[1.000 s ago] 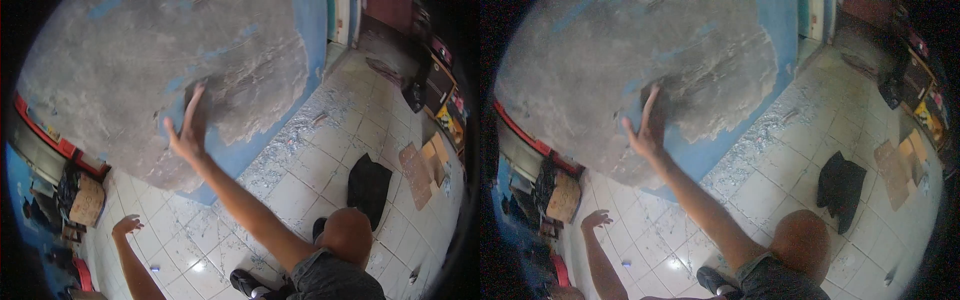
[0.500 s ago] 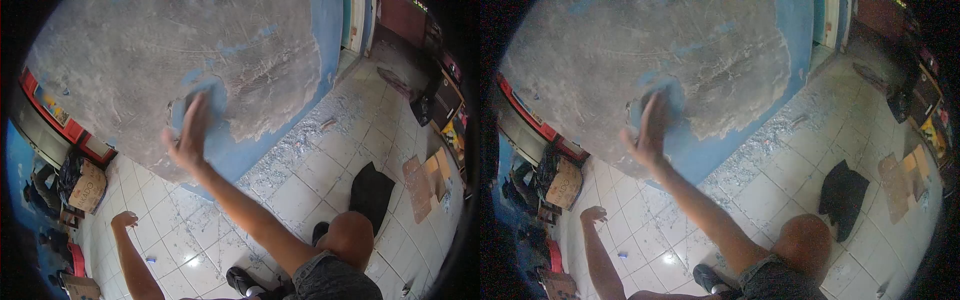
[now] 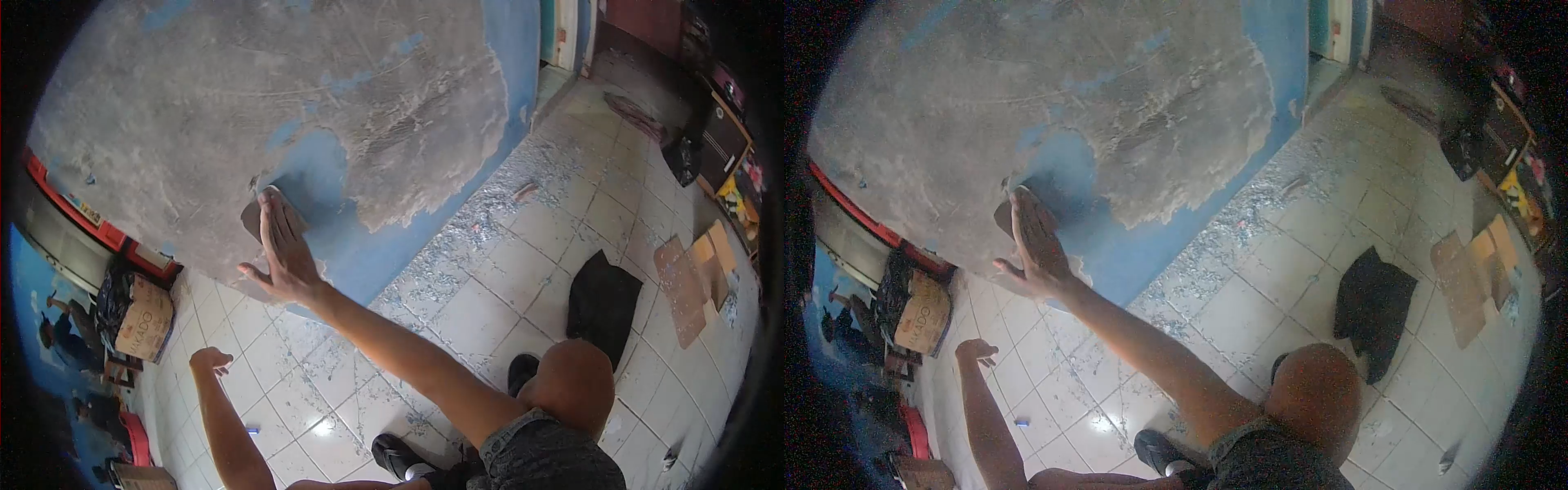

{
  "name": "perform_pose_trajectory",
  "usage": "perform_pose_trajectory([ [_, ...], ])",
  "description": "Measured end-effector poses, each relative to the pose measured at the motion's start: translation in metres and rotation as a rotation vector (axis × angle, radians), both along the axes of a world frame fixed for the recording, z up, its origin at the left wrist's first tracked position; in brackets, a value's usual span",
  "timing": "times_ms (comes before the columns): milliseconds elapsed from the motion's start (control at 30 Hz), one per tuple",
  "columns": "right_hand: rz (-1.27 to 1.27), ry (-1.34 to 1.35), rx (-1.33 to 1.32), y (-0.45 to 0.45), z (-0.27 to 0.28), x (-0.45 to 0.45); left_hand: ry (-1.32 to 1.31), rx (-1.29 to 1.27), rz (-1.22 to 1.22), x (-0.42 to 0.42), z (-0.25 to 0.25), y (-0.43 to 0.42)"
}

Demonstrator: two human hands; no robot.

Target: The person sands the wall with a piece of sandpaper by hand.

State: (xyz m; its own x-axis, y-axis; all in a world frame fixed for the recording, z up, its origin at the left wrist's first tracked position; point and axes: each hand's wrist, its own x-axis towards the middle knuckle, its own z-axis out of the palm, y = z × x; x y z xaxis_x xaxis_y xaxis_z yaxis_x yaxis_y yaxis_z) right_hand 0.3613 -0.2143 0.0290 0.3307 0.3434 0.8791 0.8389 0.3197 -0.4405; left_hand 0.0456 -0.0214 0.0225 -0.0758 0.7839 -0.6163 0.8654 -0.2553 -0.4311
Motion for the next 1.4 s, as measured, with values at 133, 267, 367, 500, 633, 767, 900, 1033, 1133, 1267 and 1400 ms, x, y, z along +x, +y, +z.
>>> perform_pose_trajectory([
  [133,-0.051,0.243,0.181,-0.017,0.029,0.085,-0.046,0.0,0.043,-0.007,0.007,-0.016],
  [267,-0.146,0.073,0.048,-0.001,0.006,0.012,-0.012,-0.031,0.107,-0.028,-0.012,0.004],
  [367,-0.043,-0.005,-0.008,0.0,-0.011,-0.007,-0.084,-0.04,0.02,0.005,-0.001,0.005],
  [500,0.017,-0.026,-0.029,-0.015,-0.017,0.019,-0.29,-0.007,-0.149,0.029,0.002,-0.003],
  [633,0.12,0.196,0.197,-0.03,-0.013,0.006,-0.205,-0.122,-0.113,0.051,0.005,-0.017],
  [767,0.3,0.723,0.218,-0.05,-0.026,-0.032,-0.14,-0.36,0.012,0.067,0.0,-0.059],
  [900,0.423,1.053,0.196,-0.07,-0.028,-0.043,-0.197,-0.584,-0.227,0.091,-0.007,-0.106],
  [1033,0.499,1.173,0.067,-0.087,-0.041,-0.035,-0.713,-0.602,-0.616,0.118,0.019,-0.139],
  [1133,0.44,1.065,-0.07,-0.101,-0.04,-0.035,-1.205,-0.555,-0.4,0.139,0.044,-0.173],
  [1267,0.424,0.902,-0.271,-0.112,-0.053,-0.019,-1.644,-0.634,-0.064,0.177,0.035,-0.199],
  [1400,0.571,0.741,-0.853,-0.142,-0.069,0.035,-1.816,-0.252,-0.857,0.207,0.018,-0.209],
])
